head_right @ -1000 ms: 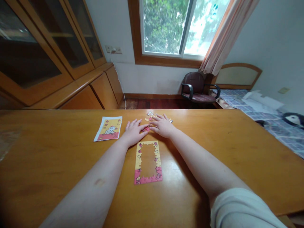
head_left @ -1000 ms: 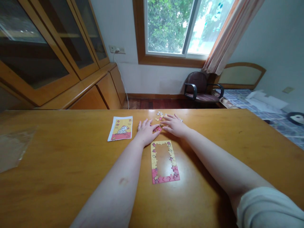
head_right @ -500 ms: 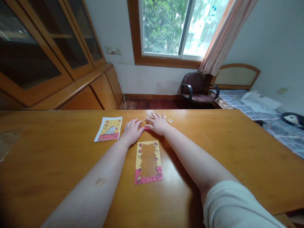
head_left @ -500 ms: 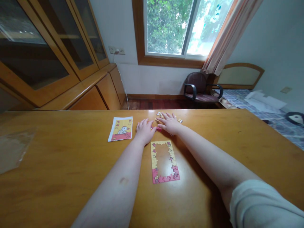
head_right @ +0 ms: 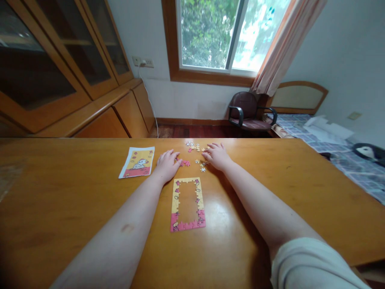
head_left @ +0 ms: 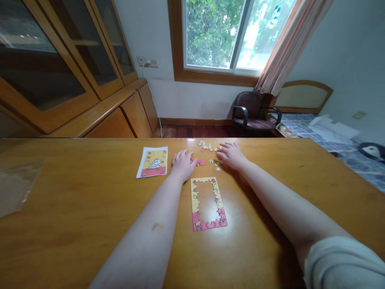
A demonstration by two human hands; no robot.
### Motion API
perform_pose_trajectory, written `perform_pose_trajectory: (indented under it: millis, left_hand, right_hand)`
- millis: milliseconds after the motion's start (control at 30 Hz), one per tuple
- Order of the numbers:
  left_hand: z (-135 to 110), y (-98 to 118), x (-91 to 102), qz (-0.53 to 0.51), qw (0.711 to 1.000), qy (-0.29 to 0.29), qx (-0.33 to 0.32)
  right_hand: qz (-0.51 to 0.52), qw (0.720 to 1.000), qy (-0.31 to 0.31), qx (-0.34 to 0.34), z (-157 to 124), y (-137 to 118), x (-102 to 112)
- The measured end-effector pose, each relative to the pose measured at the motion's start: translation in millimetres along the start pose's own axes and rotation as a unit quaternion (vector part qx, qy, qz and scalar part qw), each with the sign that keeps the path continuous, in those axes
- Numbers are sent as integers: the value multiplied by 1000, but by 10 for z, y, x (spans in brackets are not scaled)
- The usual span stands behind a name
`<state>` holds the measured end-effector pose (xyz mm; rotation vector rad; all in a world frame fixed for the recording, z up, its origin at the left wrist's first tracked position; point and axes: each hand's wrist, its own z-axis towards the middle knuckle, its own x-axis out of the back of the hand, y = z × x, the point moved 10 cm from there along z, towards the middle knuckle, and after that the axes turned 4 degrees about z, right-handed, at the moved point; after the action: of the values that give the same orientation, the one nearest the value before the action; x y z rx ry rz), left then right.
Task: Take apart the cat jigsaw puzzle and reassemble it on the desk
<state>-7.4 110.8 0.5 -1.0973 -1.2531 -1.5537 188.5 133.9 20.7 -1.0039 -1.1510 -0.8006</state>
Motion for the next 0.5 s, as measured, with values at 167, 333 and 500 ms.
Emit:
perform_pose_trajectory:
  millis: [167, 333, 500]
  left_hand:
    - [-1, -8, 29, -8, 1000, 10, 3]
    - [36, -64, 71, -56, 998, 42, 8]
    - [29, -41, 38, -46, 999, 23, 2]
  right_hand:
    - [-9, 998, -38, 40, 178, -446, -151]
    - [10, 993, -88, 81, 231, -716, -278]
    - [8, 998, -50, 24, 266, -535, -215]
